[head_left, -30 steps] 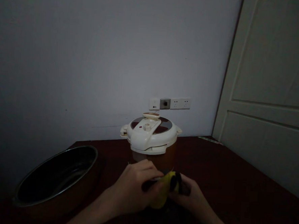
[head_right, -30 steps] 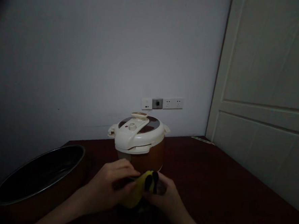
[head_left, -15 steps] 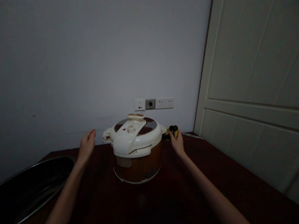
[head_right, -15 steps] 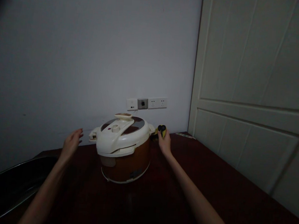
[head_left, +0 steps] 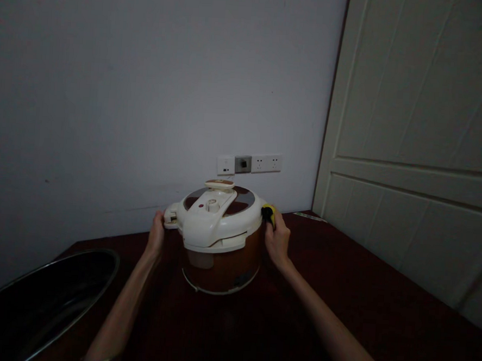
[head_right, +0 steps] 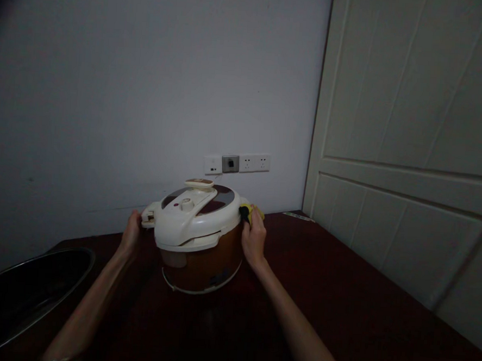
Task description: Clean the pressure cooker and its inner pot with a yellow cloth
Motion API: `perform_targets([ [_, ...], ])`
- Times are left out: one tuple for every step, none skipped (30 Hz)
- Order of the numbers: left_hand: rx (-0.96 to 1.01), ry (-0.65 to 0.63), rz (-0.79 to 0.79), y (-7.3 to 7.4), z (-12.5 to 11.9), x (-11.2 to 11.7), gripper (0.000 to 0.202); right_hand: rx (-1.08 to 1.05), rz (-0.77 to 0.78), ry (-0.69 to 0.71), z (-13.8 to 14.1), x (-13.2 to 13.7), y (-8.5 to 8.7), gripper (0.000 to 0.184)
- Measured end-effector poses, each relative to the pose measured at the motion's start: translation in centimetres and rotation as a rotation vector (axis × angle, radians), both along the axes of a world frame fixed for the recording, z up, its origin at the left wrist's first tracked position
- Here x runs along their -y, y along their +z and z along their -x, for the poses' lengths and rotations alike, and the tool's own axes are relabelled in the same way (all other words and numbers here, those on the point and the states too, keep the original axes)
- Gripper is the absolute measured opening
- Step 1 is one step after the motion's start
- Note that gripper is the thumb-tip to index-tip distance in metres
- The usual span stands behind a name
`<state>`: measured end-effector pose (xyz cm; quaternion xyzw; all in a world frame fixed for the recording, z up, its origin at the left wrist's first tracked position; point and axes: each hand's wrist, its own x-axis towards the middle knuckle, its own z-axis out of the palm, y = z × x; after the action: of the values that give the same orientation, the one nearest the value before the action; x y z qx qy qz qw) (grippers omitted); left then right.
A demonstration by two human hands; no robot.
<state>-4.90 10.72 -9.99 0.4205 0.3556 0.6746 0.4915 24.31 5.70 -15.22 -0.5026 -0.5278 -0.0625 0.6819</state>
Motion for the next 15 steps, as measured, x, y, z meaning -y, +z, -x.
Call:
perform_targets([
  [0.025,-0.028,0.020,0.1,-0.2,0.2,0.044,0.009,-0.011,-0.001,0.3,0.3,-0.1,0.037],
  [0.046,-0.046,0.045,0.2,-0.3,0.4,0.044,-0.001,-0.004,-0.004,0.7,0.6,-0.3,0.037],
  [0.059,-0.052,0.063,0.3,-0.3,0.5,0.044,-0.021,0.012,-0.006,1.1,0.9,-0.5,0.037],
  [0.061,-0.040,0.069,0.3,-0.4,0.5,0.044,-0.045,0.026,-0.007,1.4,1.3,-0.6,0.036],
  [0.055,-0.023,0.063,0.3,-0.4,0.4,0.043,-0.065,0.035,-0.004,1.7,1.6,-0.8,0.035],
  [0.044,-0.007,0.051,0.2,-0.3,0.3,0.043,-0.077,0.034,-0.001,2.0,2.0,-1.0,0.035],
  [0.031,0.003,0.036,0.1,-0.3,0.1,0.043,-0.081,0.027,0.000,2.3,2.3,-1.1,0.035],
  [0.019,0.012,0.019,0.0,-0.2,0.0,0.043,-0.076,0.016,0.003,2.5,2.7,-1.3,0.035],
  [0.007,0.021,0.005,-0.1,-0.1,-0.2,0.043,-0.064,0.003,0.010,2.7,3.0,-1.5,0.036],
  [-0.004,0.031,-0.003,-0.2,0.0,-0.4,0.043,-0.046,-0.012,0.020,3.0,3.3,-1.6,0.037],
  [-0.010,0.044,-0.006,-0.4,0.1,-0.5,0.044,-0.022,-0.034,0.030,3.2,3.6,-1.8,0.039],
  [-0.012,0.059,-0.005,-0.4,0.1,-0.6,0.043,0.010,-0.064,0.043,3.4,3.9,-2.0,0.042],
  [-0.011,0.074,-0.002,-0.5,0.2,-0.7,0.043,0.048,-0.103,0.057,3.7,4.2,-2.2,0.045],
  [-0.010,0.083,0.002,-0.5,0.2,-0.8,0.042,0.090,-0.145,0.070,4.0,4.6,-2.4,0.048],
  [-0.007,0.082,0.005,-0.5,0.2,-0.8,0.041,0.133,-0.184,0.081,4.3,4.9,-2.6,0.052],
])
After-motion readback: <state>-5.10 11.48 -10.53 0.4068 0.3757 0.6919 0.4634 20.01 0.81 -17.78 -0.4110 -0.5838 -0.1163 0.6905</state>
